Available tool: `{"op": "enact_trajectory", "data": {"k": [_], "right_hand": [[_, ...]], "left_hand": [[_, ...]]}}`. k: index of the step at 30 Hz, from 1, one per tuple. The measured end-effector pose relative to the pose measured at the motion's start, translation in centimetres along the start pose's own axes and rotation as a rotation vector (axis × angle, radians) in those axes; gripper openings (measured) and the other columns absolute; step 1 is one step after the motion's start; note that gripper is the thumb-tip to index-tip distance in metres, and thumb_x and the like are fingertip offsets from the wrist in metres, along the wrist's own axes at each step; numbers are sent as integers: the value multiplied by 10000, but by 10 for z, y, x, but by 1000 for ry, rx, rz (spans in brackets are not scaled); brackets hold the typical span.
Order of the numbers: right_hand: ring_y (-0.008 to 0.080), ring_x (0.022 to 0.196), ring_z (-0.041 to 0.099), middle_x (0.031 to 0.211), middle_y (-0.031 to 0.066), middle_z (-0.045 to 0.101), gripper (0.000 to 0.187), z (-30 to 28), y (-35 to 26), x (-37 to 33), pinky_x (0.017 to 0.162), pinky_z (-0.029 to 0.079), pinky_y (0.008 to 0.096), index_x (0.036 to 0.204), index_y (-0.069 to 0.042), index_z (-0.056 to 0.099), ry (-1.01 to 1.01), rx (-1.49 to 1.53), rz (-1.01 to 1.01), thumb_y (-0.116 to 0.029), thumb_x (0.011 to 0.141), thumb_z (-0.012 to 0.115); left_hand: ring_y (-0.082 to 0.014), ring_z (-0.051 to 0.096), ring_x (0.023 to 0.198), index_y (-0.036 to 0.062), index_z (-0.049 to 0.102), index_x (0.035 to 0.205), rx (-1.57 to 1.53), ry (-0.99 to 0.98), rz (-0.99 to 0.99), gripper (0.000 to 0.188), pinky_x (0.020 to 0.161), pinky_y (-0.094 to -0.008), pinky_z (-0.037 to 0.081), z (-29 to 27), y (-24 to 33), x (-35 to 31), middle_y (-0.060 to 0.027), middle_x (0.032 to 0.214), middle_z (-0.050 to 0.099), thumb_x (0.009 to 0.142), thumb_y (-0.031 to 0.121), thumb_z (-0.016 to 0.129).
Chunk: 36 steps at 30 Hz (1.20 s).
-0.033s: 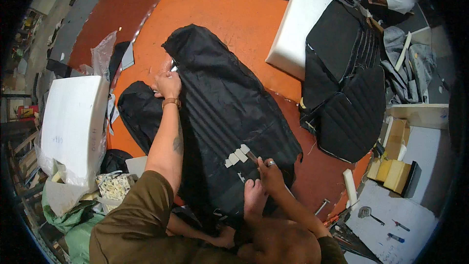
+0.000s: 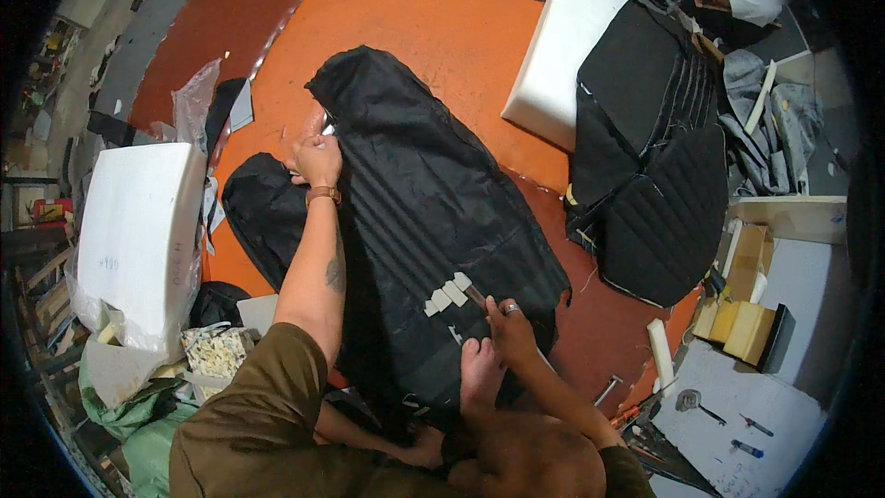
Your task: The person sits on the floor and assembles a black bag by cutting and inserting white plastic strips into the fabric. They use shears to trim the strips and press them into place along the seams.
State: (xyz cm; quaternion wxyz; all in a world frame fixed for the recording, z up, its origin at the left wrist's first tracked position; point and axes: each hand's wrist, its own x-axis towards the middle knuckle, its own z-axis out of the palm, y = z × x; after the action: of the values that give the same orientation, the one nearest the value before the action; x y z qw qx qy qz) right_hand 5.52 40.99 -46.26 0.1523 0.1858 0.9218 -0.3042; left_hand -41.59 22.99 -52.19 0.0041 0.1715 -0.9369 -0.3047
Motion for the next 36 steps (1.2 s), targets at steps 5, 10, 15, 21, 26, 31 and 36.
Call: {"op": "enact_trajectory", "data": {"k": [5,10,15,21,26,31,36], "right_hand": [[370,964,659,1067,151,606,478,8,3,0,763,564,474,1455,-190,551,51,-21,-46,-118,989,630],[364,966,661,1076,146,601,476,6,14,8,759,572,475,1443,-191,556,53,13,-47,-136,980,653],[364,922,659,1065,143,600,473,11,18,12,735,568,482,1425,-200,562,104,63,-141,-140,967,666],[371,882,651,1048,138,598,488,13,20,9,711,553,490,1406,-196,568,140,88,-141,-112,941,690],[380,876,649,1025,145,599,510,10,18,9,703,551,487,1416,-198,549,144,102,-123,-105,936,695],[382,872,650,1021,149,600,522,9,14,11,694,550,490,1423,-200,537,154,110,-153,-111,935,699],[382,866,650,1026,149,601,514,14,20,10,684,546,498,1419,-203,541,181,82,-158,-128,938,703]], "left_hand": [[-475,339,1413,159,817,981,-99,-53,83,294,1107,-739,220,-1,-27,15,-45,1434,569,854,398,704],[-408,545,1266,137,807,974,-102,-95,98,300,1047,-673,360,-18,-2,12,-82,1287,670,849,395,720],[-355,686,1074,109,801,973,-236,-69,239,288,995,-578,453,-28,-19,25,-122,1078,759,867,366,727],[-338,701,1032,156,821,1056,-201,30,69,305,1018,-528,450,-31,16,-2,-124,1072,770,874,397,783],[-399,633,1175,280,818,1146,17,97,20,285,1092,-655,382,-39,63,-33,-144,1131,750,865,327,816],[-421,605,1235,342,740,1280,204,133,41,403,1131,-722,316,-27,65,-27,-127,1239,705,880,310,784],[-412,567,1311,309,696,1336,380,106,44,447,1161,-740,278,-25,74,-33,-139,1318,675,895,336,759]]}}
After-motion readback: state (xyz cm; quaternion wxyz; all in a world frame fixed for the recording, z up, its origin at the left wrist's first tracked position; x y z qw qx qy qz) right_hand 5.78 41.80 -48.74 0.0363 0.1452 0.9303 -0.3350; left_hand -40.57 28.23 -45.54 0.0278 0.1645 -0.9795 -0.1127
